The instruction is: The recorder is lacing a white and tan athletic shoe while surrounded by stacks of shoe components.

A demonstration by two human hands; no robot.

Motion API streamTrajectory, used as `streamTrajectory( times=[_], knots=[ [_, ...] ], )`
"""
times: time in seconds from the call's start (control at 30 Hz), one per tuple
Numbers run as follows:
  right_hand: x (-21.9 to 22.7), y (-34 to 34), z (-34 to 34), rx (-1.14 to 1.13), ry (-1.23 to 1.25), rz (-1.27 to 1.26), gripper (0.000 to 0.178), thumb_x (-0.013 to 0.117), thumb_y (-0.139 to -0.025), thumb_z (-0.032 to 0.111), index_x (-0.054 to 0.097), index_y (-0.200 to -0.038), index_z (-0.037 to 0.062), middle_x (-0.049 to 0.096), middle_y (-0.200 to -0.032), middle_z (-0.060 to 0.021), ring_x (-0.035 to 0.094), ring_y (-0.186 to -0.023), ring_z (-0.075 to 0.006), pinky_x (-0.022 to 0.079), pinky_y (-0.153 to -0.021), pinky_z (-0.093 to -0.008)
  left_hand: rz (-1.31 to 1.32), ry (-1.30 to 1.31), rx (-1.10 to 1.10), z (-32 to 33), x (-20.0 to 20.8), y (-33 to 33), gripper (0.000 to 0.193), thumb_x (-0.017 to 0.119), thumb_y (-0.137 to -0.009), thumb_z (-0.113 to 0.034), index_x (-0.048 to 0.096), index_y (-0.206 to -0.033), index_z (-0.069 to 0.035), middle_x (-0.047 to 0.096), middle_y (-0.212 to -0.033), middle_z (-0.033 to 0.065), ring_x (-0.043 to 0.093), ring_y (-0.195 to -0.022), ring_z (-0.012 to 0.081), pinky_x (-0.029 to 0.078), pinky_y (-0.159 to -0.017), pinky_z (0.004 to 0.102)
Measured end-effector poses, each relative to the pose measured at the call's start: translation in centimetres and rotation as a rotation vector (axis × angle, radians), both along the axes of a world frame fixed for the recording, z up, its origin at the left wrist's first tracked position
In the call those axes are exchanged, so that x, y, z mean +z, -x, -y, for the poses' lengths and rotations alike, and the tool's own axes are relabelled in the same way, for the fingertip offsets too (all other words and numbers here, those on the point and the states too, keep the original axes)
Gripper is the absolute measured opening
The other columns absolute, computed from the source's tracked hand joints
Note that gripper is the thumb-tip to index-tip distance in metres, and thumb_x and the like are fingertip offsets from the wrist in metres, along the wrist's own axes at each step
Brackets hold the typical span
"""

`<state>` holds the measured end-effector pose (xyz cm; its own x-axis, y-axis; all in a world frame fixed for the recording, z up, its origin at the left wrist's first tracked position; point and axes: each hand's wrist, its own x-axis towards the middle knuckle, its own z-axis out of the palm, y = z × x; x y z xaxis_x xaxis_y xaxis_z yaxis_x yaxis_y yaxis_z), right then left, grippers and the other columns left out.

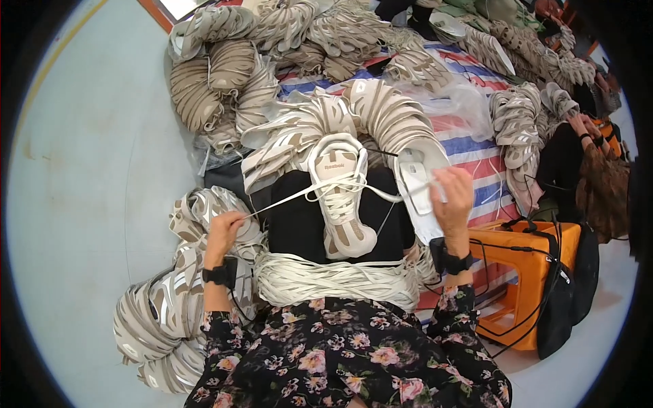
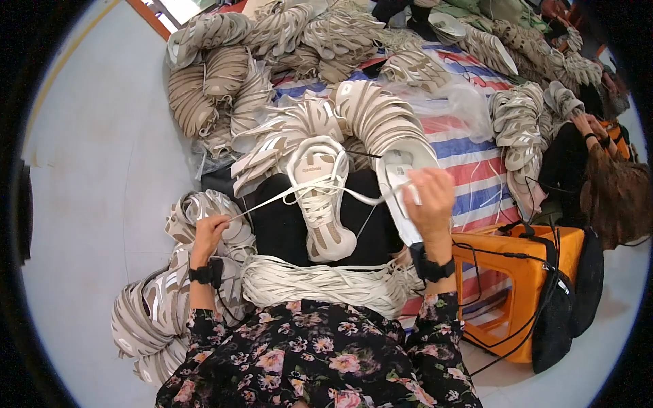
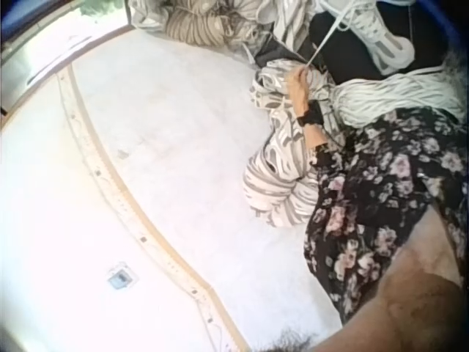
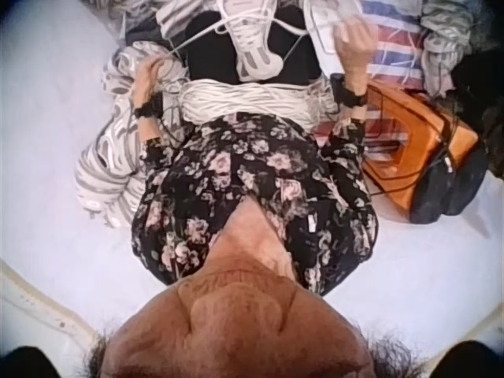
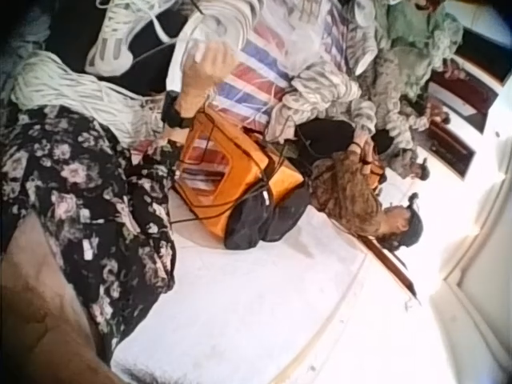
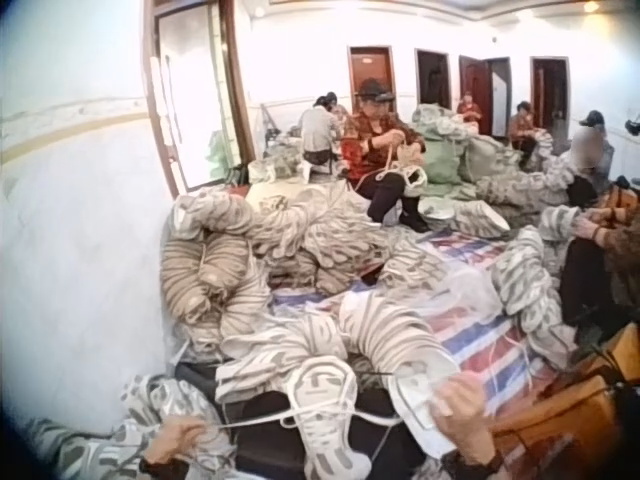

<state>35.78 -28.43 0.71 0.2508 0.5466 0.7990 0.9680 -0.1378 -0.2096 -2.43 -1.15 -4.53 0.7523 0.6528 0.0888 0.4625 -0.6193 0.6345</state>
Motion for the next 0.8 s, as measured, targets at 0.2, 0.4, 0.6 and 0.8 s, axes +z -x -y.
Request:
streamTrajectory(
  times=[0.2,0.4,0.6,0.8],
  knots=[
    [-3.9,3.2,-5.1,0.31,0.177,-0.771,0.028,0.056,-0.08,0.003,0.048,-0.107,-0.0021,0.061,-0.071,-0.0098,0.06,-0.061,-0.0216,0.045,-0.054,-0.0302,-0.076,-0.503,0.298,0.5,0.3,0.8,0.01,0.06,-0.076,-0.004,0.065,-0.085,-0.002,0.061,-0.074,0.0138,0.059,-0.067,0.0283,0.045,-0.061,0.0331],
    [-6.9,2.0,-7.4,0.421,0.327,-1.356,0.013,0.053,-0.086,0.009,0.057,-0.094,-0.0002,0.061,-0.068,-0.0022,0.053,-0.053,-0.0071,0.042,-0.049,-0.0203,0.163,-0.313,0.601,0.4,-1.2,-2.8,0.014,0.056,-0.084,-0.01,0.065,-0.086,0.0,0.062,-0.071,0.0105,0.06,-0.066,0.0212,0.046,-0.062,0.0311],
    [-7.6,2.5,-8.0,0.402,0.377,-1.197,0.016,0.053,-0.086,0.013,0.059,-0.08,-0.0002,0.053,-0.064,0.0032,0.046,-0.056,-0.0034,0.038,-0.05,-0.0187,0.698,0.325,0.588,-1.7,-1.9,-7.8,0.021,0.055,-0.086,-0.008,0.057,-0.103,0.004,0.063,-0.079,0.0093,0.062,-0.072,0.0144,0.049,-0.063,0.0241],
    [-7.8,2.1,-8.1,0.419,0.418,-1.238,0.02,0.052,-0.084,0.016,0.057,-0.075,-0.0011,0.051,-0.06,0.0011,0.046,-0.054,-0.0069,0.039,-0.051,-0.0228,0.874,0.608,0.446,-0.9,-2.0,-12.1,0.054,0.056,-0.081,0.002,0.03,-0.129,0.003,0.061,-0.091,0.0149,0.061,-0.071,0.0163,0.05,-0.061,0.023]
  ],
)
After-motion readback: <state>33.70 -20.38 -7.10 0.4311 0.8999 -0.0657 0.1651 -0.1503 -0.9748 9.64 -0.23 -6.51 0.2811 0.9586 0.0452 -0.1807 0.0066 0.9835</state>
